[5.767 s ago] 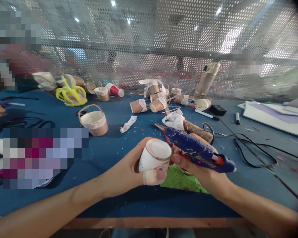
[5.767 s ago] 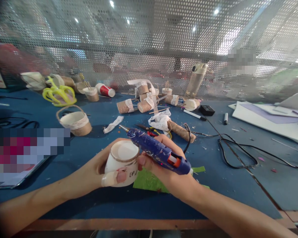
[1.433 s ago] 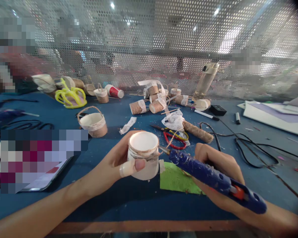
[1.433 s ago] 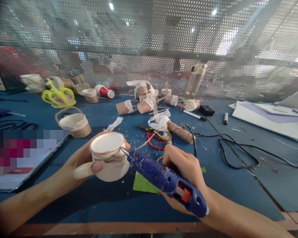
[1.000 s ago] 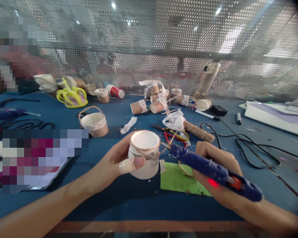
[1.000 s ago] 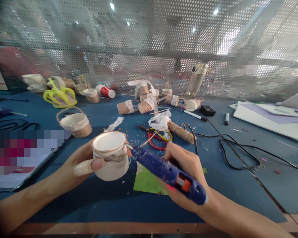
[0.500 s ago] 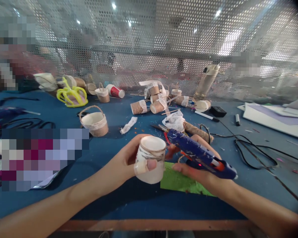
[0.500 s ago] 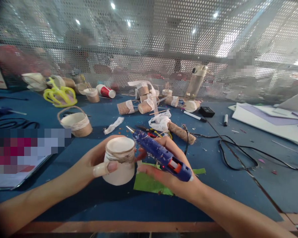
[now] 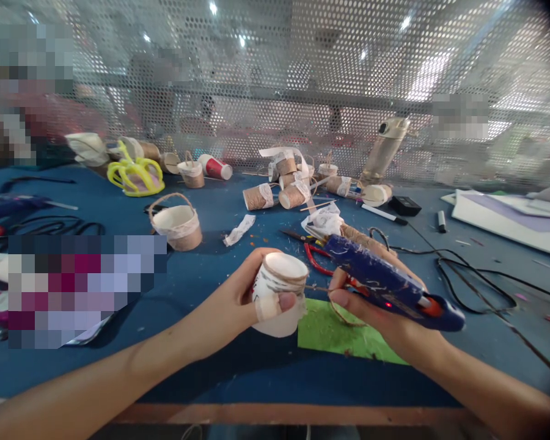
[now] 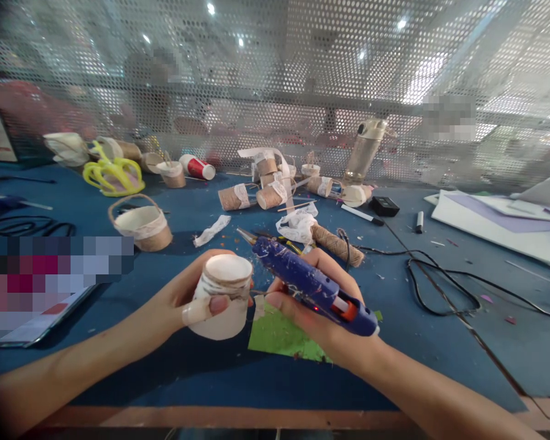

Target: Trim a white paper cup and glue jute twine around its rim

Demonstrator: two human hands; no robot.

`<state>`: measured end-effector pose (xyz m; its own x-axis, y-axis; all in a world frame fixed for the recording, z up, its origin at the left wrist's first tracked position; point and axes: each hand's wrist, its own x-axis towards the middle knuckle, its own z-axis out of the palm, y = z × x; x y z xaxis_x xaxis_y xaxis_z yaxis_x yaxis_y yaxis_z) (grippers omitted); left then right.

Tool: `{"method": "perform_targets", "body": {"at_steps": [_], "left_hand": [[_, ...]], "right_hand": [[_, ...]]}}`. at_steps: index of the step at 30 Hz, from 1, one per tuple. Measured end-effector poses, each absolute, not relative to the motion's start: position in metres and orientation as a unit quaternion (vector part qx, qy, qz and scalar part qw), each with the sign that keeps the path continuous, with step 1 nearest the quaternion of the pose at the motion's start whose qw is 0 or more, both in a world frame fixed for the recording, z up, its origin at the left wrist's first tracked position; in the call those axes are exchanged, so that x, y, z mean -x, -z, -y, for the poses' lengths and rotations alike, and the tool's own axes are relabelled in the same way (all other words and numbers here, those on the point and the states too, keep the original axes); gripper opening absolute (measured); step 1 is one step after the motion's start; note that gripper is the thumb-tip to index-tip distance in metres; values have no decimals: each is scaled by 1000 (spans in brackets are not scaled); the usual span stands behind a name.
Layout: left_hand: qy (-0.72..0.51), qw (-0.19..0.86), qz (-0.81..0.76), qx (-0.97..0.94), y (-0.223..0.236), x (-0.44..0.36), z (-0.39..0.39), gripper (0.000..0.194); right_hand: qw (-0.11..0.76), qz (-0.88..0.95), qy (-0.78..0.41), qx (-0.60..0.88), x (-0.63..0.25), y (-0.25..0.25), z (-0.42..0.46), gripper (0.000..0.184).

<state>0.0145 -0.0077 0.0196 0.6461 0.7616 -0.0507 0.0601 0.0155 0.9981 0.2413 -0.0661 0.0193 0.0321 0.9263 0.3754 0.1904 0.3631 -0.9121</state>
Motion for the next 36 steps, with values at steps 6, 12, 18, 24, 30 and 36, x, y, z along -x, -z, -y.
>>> {"method": "perform_targets", "body": {"at_steps": [6,12,18,24,30,36], "left_hand": [[-257,644,-332,-640,-21,-16,8,47],[-262,674,-309,-617,-19,-17,9,48],[-262,692,-281,-612,-15,-17,8,46],[-252,716,-251,-601,-12,-18,7,45],[-242,719,-241,-605,-12,-18,9,47],[-224,712,-238,-621,-15,-18,8,48]], "right_hand": [[484,622,-357,502,-250,-16,60,18],[476,609,-388,502,-250,-17,60,18],[473,608,-393,502,-248,-18,59,18],[483,586,-423,495,-247,-14,59,20],[490,575,-448,478,-245,-13,59,20],[504,546,-494,452,-243,-16,60,20]]}}
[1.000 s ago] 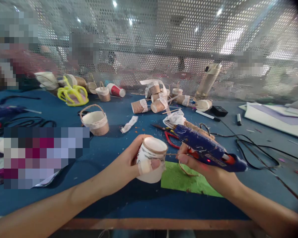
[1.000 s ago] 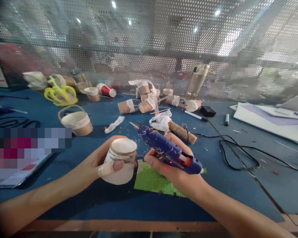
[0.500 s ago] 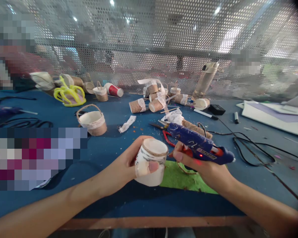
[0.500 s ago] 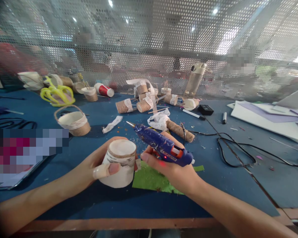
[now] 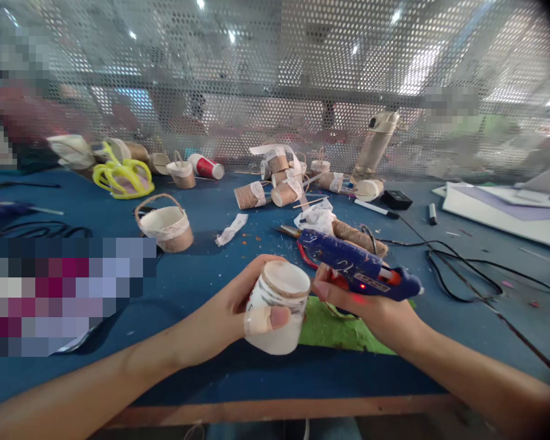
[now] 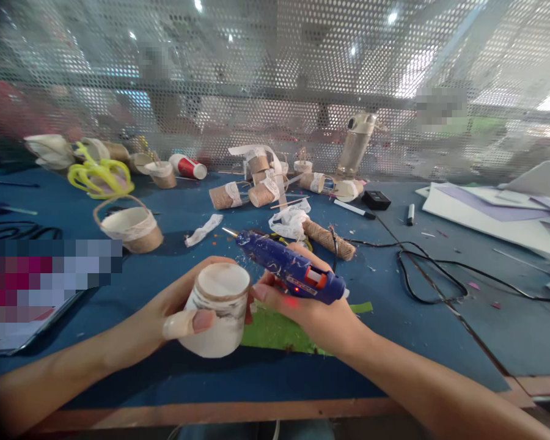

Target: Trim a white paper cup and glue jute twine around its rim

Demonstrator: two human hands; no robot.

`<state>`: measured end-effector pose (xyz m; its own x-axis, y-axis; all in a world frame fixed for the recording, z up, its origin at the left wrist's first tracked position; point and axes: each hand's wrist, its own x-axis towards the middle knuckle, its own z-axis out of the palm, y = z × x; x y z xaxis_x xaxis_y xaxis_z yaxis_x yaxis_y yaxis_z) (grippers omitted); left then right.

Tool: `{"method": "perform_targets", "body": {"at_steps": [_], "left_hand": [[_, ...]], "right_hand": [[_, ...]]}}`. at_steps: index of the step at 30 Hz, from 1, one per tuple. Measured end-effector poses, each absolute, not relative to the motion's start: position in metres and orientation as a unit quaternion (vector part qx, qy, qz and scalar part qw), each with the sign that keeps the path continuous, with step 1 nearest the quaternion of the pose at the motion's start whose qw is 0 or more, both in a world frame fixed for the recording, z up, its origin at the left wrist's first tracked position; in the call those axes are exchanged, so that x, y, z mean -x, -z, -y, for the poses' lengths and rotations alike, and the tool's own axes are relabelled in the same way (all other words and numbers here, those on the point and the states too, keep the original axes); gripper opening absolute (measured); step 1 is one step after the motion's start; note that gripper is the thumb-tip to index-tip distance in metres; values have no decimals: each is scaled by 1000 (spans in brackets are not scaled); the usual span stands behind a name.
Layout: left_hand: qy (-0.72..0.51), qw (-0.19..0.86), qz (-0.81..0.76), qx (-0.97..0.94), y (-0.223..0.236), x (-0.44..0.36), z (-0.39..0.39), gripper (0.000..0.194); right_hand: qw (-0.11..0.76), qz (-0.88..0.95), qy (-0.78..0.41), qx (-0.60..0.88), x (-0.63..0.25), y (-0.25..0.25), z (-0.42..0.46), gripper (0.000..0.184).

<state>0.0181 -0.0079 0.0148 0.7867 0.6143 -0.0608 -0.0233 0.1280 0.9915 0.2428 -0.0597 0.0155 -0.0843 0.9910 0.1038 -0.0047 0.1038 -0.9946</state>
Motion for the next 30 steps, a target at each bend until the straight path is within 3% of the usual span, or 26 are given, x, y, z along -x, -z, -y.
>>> {"method": "perform_targets", "body": {"at_steps": [13,20,25,30], "left_hand": [[-215,744,-204,-599,-13,-14,4,44],[-206,777,-98,-587,-23,-6,12,56],[-232,781,-90,-573,-23,-3,11,54],[-261,782,-108,-556,-17,0,7,53]], "right_hand": [[533,543,-467,450,-244,-11,54,19],[517,583,-270,566,-259,-14,39,18],[537,565,-235,580,-272,-30,17,31],[592,560,-175,552,-264,-79,24,26]]}}
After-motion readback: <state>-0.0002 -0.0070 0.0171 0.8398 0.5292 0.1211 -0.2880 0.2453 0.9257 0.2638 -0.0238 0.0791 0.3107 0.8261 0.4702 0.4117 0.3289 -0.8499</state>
